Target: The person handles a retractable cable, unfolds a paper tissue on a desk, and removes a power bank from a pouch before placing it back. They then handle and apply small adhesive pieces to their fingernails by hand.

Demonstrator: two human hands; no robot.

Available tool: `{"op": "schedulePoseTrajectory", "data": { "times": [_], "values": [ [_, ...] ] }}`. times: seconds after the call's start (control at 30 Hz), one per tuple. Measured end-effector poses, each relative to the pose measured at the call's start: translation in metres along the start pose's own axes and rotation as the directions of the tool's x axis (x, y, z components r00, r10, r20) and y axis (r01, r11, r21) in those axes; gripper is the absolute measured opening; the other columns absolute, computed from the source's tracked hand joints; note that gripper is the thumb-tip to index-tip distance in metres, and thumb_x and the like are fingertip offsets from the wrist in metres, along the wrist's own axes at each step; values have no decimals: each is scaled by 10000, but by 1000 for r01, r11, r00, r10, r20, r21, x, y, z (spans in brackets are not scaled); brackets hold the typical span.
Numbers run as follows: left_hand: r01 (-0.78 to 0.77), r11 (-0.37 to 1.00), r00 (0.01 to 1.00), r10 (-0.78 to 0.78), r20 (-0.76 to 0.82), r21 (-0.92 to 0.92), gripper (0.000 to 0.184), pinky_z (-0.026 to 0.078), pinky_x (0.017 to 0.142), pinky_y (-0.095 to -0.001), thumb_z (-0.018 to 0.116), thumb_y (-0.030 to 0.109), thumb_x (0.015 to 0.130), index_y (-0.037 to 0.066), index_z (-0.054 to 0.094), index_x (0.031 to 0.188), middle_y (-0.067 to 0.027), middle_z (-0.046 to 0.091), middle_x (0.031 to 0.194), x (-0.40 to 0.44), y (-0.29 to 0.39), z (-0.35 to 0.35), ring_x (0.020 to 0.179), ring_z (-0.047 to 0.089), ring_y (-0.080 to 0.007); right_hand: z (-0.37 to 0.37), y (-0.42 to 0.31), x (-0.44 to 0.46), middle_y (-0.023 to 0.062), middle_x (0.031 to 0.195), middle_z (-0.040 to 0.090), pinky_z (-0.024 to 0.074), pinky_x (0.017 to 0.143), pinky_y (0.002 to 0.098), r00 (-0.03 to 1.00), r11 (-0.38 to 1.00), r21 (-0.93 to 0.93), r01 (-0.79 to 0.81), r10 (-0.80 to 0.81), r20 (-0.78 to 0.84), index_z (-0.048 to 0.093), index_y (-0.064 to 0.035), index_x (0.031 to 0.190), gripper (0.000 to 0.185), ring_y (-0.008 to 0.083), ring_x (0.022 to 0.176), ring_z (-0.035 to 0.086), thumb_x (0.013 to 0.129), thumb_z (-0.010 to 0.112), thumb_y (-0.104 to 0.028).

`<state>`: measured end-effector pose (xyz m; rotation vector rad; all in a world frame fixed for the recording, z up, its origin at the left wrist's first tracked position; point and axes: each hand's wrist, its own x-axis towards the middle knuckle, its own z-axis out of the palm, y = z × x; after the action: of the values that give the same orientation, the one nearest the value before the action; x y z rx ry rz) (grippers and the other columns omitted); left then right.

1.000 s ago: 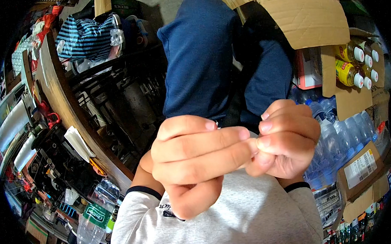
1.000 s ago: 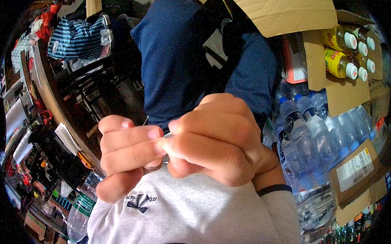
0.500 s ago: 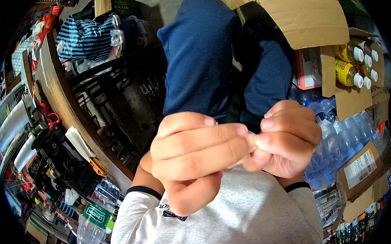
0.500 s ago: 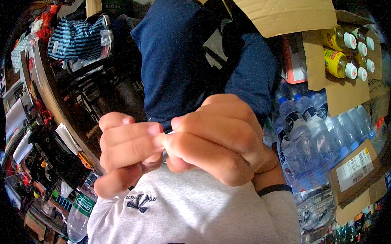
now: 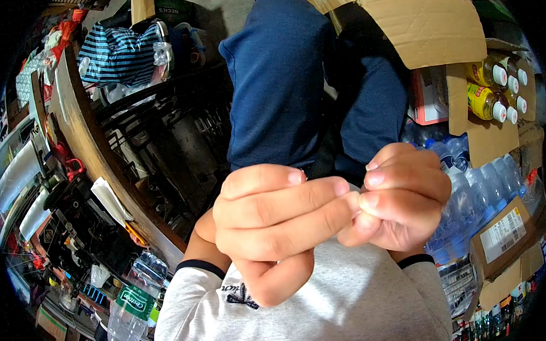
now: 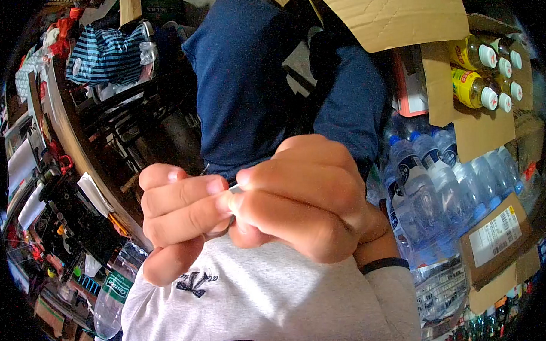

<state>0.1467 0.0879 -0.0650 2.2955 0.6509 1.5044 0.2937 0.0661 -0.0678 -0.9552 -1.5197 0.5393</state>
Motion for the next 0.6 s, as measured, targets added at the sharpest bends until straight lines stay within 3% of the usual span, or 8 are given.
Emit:
{"op": "schedulePoseTrajectory", "data": {
  "times": [0.27, 0.33, 0.6],
  "values": [
    [-7, 1000, 1000, 7, -27, 15, 236, 379, 674, -349, 550, 151, 797, 103, 319, 803, -73, 611, 778, -2, 0, 3, 676, 575, -205, 1, 3, -2, 27, 865, 533, 468, 573, 263, 999, 994, 94, -53, 53, 5, 535, -111, 897, 221, 153, 703, 520, 733, 672, -167],
    [10, 999, 995, -5, -98, 49, 231, 377, 671, -346, 543, 147, 802, 105, 316, 807, -64, 605, 759, -1, 1, 8, 666, 570, -200, 1, 5, -2, 24, 868, 530, 468, 577, 263, 999, 994, 100, -31, 30, 14, 537, -115, 900, 226, 155, 704, 522, 730, 675, -167],
    [-3, 999, 1000, 4, -26, 46, 217, 370, 660, -342, 529, 146, 808, 114, 315, 797, -67, 603, 753, 0, 1, 4, 664, 568, -198, 1, 7, -3, 34, 863, 530, 469, 568, 269, 1000, 992, 123, -13, 13, 2, 542, -97, 906, 249, 160, 692, 525, 714, 687, -158]
  ]
}}
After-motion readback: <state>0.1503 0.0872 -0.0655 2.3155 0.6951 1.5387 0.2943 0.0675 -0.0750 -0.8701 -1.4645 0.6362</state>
